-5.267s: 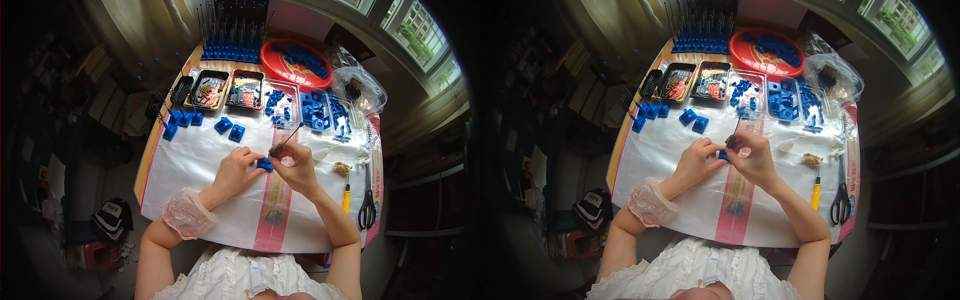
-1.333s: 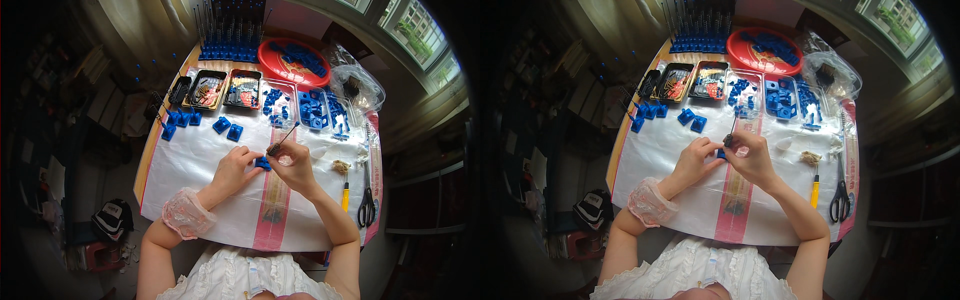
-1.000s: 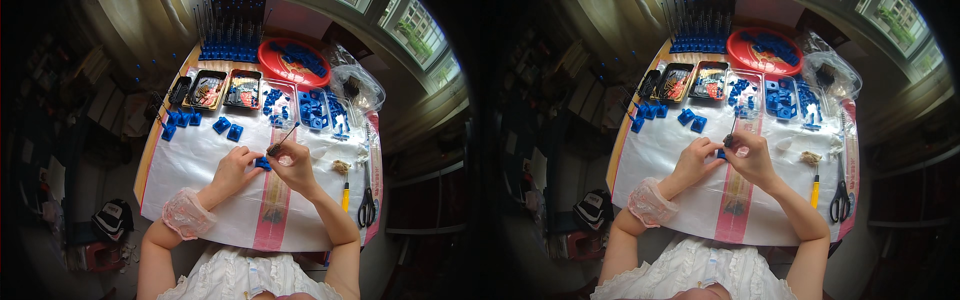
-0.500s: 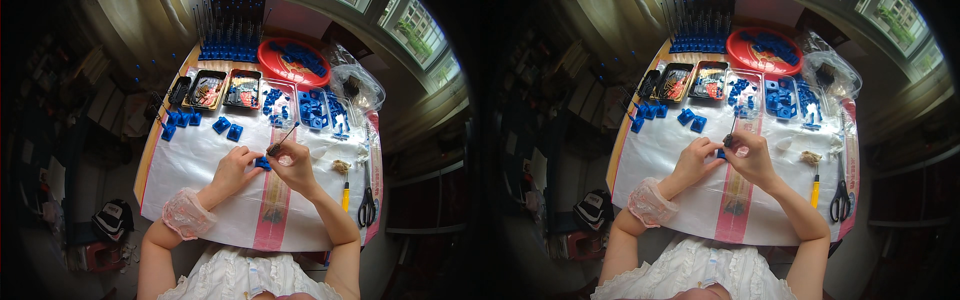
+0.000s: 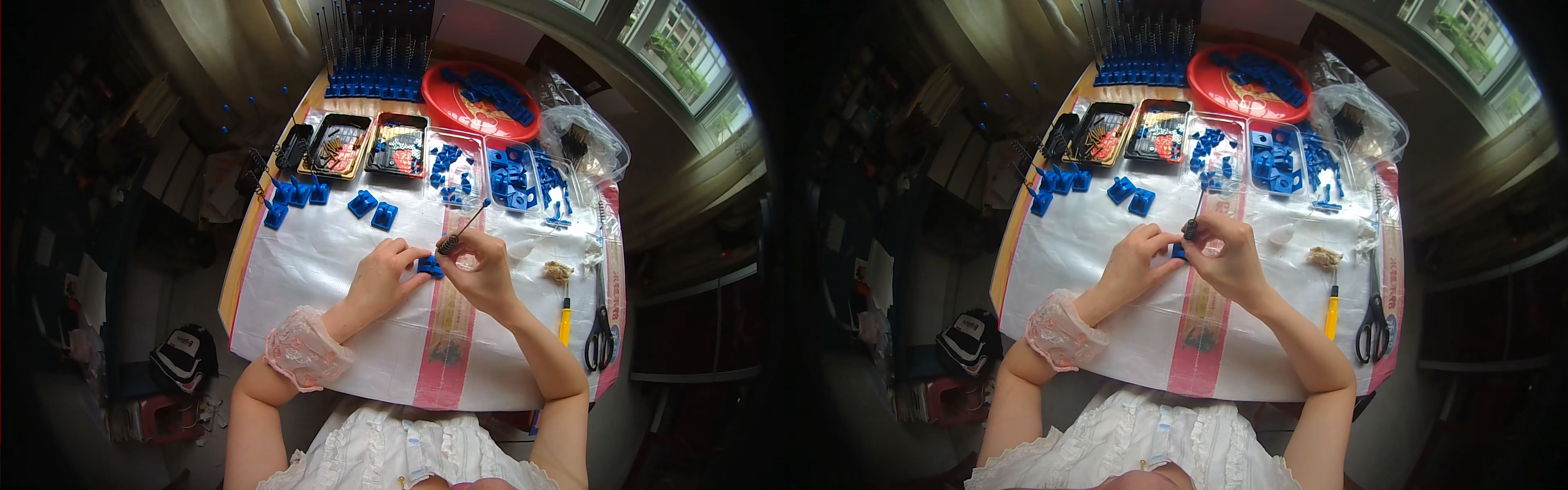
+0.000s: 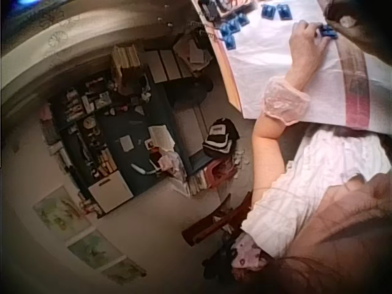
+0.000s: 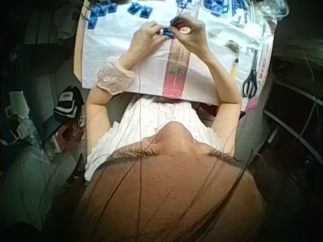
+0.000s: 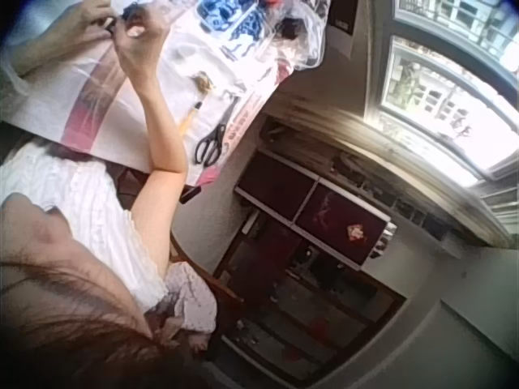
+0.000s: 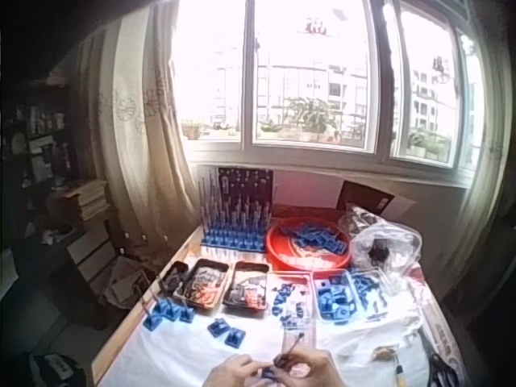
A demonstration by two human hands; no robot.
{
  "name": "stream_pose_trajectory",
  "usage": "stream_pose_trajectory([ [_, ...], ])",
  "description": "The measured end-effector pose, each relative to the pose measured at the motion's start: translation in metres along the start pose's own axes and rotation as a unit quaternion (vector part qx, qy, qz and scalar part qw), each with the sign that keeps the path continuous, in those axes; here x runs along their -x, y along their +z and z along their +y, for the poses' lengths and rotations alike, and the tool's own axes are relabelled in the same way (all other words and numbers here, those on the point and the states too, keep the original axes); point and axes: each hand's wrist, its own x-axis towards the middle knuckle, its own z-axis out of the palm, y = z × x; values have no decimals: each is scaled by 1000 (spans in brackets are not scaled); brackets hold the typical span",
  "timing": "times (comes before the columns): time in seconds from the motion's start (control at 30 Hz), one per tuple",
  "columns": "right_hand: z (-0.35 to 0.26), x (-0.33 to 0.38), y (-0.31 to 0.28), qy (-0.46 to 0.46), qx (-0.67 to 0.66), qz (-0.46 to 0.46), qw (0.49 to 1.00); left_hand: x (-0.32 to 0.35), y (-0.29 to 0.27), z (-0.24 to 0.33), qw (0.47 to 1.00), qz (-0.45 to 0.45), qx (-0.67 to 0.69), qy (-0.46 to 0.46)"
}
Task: Assembling blue plastic fixture components by threading them onto a metal spring and using a tool.
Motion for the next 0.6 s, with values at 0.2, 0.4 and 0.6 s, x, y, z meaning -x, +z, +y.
stream_pose_trajectory([
  [0.2,1,0,0,4,2,0,1000,0,0,1,1000,0,1,-2],
  [0.4,1,0,0,3,0,2,1000,0,0,1,1000,1,-1,-1],
  [0.6,0,0,0,4,1,1,1000,1,0,0,1000,0,-4,1],
])
